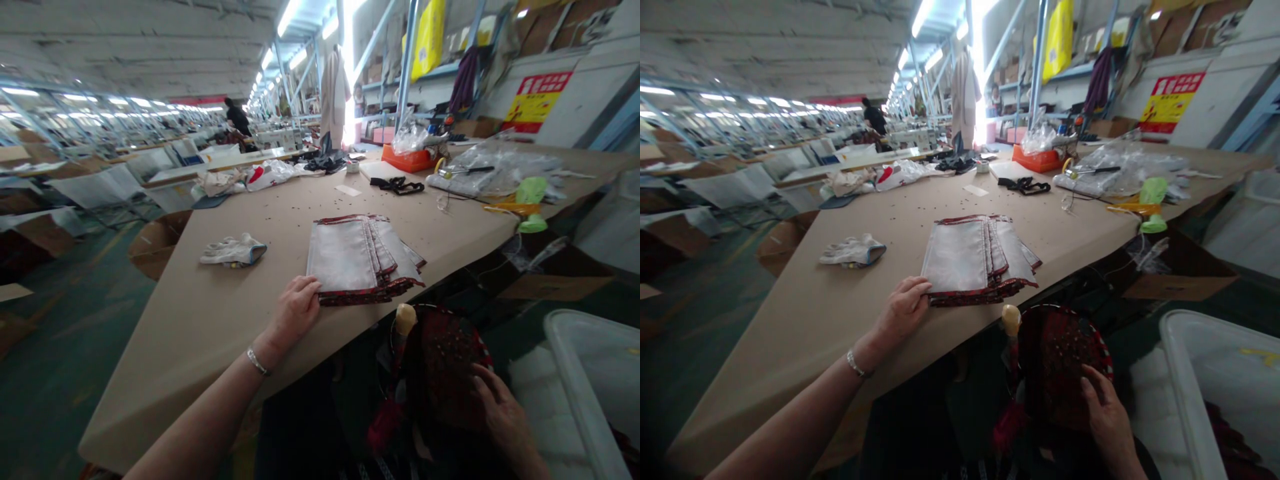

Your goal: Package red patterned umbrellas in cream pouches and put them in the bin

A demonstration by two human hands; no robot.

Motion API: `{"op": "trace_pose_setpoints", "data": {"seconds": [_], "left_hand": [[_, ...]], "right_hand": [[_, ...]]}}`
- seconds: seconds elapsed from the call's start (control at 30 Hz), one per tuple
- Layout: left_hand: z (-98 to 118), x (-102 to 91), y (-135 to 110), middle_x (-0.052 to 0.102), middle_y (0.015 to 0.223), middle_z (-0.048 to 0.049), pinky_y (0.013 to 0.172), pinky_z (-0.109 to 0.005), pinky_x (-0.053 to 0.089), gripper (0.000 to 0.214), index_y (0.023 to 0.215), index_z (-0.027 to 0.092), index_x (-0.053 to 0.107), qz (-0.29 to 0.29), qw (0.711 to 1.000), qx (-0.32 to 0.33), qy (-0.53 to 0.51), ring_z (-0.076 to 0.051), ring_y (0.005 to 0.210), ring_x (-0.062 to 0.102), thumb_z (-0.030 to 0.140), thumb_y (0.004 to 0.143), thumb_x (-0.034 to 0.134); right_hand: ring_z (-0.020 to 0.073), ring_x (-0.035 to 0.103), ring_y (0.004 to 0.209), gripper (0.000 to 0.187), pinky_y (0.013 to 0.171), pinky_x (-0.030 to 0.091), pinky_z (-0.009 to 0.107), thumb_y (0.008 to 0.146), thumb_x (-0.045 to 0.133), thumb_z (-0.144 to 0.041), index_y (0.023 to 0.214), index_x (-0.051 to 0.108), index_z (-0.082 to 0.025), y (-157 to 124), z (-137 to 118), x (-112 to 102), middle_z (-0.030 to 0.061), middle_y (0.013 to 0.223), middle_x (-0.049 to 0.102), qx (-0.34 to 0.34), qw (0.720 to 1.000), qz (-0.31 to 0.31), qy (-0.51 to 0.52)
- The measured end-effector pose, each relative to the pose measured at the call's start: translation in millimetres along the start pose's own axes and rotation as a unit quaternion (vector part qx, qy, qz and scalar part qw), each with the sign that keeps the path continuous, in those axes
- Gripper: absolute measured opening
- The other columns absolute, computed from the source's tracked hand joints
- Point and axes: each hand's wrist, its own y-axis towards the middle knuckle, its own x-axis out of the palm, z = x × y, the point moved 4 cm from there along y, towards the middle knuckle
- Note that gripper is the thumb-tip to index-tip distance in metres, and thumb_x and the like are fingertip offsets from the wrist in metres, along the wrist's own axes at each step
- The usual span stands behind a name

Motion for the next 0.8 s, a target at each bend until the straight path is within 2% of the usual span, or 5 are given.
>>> {"op": "trace_pose_setpoints", "data": {"seconds": [0.17,0.37,0.57,0.67,0.8], "left_hand": [[4,-2.2,-4,0.066,0.108,-0.0123,0.094,-0.041,0.052,0.03,0.102,0.013,0.065,-0.017,1.0,0.004,0.002,-0.025,0.102,0.059,0.007,0.076,0.054],[-3,5.1,-3,0.069,0.1,-0.0103,0.088,-0.036,0.054,0.023,0.097,0.014,0.067,-0.021,1.0,-0.021,-0.003,-0.021,0.093,0.063,0.011,0.085,0.048],[-7,7.8,4,0.071,0.095,-0.0092,0.081,-0.033,0.054,0.026,0.098,0.016,0.067,-0.04,0.997,-0.048,0.035,-0.02,0.087,0.065,0.011,0.086,0.045],[-1,3.1,12,0.07,0.096,-0.0097,0.082,-0.035,0.053,0.026,0.102,0.016,0.066,-0.054,0.994,-0.034,0.084,-0.022,0.089,0.064,0.01,0.084,0.048],[10,-3.6,29,0.069,0.093,-0.01,0.081,-0.035,0.052,0.021,0.095,0.016,0.066,-0.076,0.99,0.002,0.121,-0.023,0.087,0.063,0.009,0.084,0.049]], "right_hand": [[0.0285,0.065,0.102,0.062,0.092,0.05,0.04,0.073,0.049,-0.068,0.114,0.06,-0.022,-6,-11,8,0.0085,0.118,0.065,0.031,0.998,-0.044,0.033],[0.0296,0.064,0.106,0.068,0.098,0.047,0.042,0.071,0.049,-0.071,0.116,0.06,-0.021,-16,-25,15,0.0101,0.116,0.067,0.046,0.995,-0.076,0.043],[0.0282,0.065,0.105,0.057,0.095,0.051,0.039,0.075,0.049,-0.066,0.106,0.065,-0.021,-21,-37,14,0.008,0.108,0.071,-0.022,0.998,-0.059,0.019],[0.0229,0.068,0.095,0.038,0.087,0.055,0.032,0.083,0.052,-0.053,0.099,0.067,-0.023,-21,-80,4,0.0047,0.1,0.073,-0.145,0.989,-0.017,0.01],[0.0147,0.064,0.099,0.017,0.089,0.051,0.024,0.091,0.05,-0.026,0.102,0.063,-0.026,-31,-204,-12,0.0021,0.105,0.067,-0.413,0.91,-0.008,0.043]]}}
